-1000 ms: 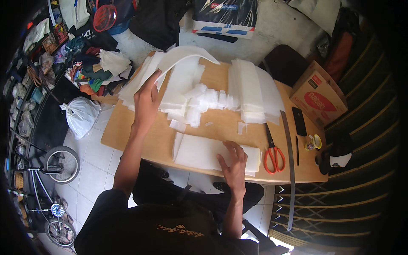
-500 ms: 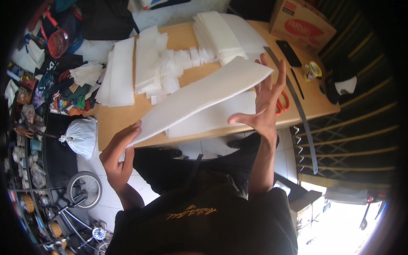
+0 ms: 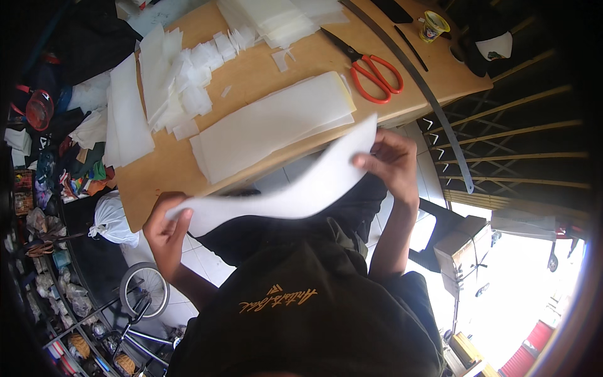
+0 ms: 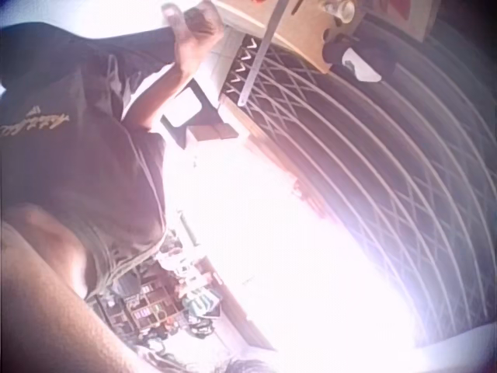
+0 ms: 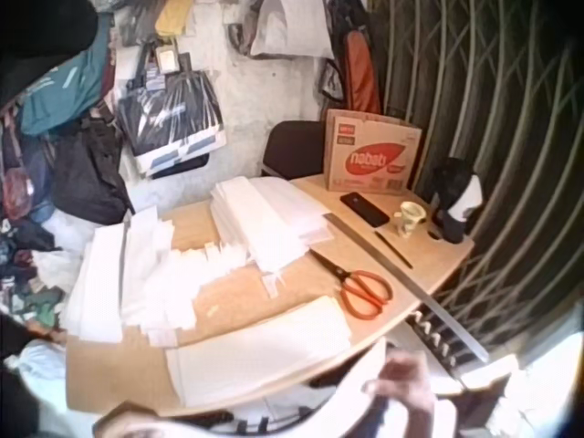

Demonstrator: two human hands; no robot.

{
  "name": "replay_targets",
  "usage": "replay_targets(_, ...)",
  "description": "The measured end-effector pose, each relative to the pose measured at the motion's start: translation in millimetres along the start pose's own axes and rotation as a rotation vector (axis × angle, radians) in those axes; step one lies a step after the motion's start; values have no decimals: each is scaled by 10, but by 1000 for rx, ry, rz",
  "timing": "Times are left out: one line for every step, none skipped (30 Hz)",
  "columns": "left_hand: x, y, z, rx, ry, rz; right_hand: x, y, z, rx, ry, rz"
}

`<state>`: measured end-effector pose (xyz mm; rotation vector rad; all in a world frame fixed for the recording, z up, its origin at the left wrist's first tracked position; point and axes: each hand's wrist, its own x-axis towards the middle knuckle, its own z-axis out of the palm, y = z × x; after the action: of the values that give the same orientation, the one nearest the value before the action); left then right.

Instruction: The person organizes rectangular white foam pieces on a wooden table, picking up individual pieces from a stack, aligning them, and placing them into a larger organized pile.

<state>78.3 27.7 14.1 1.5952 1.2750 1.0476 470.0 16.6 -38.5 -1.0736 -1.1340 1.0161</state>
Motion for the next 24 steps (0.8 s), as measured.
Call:
replay_targets(70, -36, 97, -55, 67, -117, 79, -68, 16, -117, 134, 111)
replay_targets(185, -131, 180, -183, 125, -142, 193, -55, 20, -186, 207, 167)
replay_targets(342, -235, 244, -148, 188, -103, 340, -35, 18, -253, 277, 224)
replay_targets(493, -373, 281, -131, 215, -46, 466, 36, 2, -349, 297, 189)
replay_targets(634, -511, 309, -76, 229, -28, 580, 144, -13, -445, 317, 151)
replay_targets(753, -640, 363, -78, 256, -16, 693, 226, -14, -478, 270, 138)
replay_targets(859, -720, 430, -79, 276, -3, 751, 293, -1, -523, 283, 129)
replay_targets(919, -741, 481, -47, 294, -15, 803, 368, 12, -563, 296, 118)
replay_targets(973, -741, 530, -16, 311, -26, 842, 430, 26, -604, 313, 105)
replay_targets(996, -777, 558, 16, 326, -49, 854, 495, 30, -730, 307, -16)
replay_targets(1009, -841, 562, 109, 329, -21, 862, 537, 29, -748, 306, -46)
replay_targets(1018, -912, 564, 201, 331, 7, 865, 565, 28, -767, 307, -77)
replay_targets(1010, -932, 569, 292, 332, 29, 854, 557, 53, -787, 304, -102)
replay_targets(990, -946, 575, 281, 320, -5, 845, 537, 79, -884, 323, -84)
replay_targets(969, -951, 567, 337, 310, -4, 838, 503, 112, -981, 341, -67)
replay_targets(947, -862, 542, 398, 310, -6, 846, 461, 182, -1072, 349, -56)
replay_targets(925, -812, 528, 460, 313, -10, 840, 428, 248, -1130, 347, -162)
replay_targets(908, -823, 535, 472, 343, 50, 820, 391, 319, -1184, 343, -271)
replay_targets(902, -849, 530, 484, 387, 111, 821, 338, 430, -1229, 333, -396)
replay_targets(919, -841, 510, 507, 430, 173, 809, 254, 593, -1175, 264, -404)
replay_targets(940, -811, 474, 486, 430, 180, 799, 200, 757, -1132, 178, -367)
replay_targets(1002, -716, 448, 449, 435, 173, 806, 204, 890, -1148, 100, -378)
replay_targets(1101, -615, 405, 407, 439, 172, 827, 213, 986, -1170, 28, -392)
replay_targets(1210, -579, 321, 423, 469, 182, 848, 288, 1071, -1167, -35, -385)
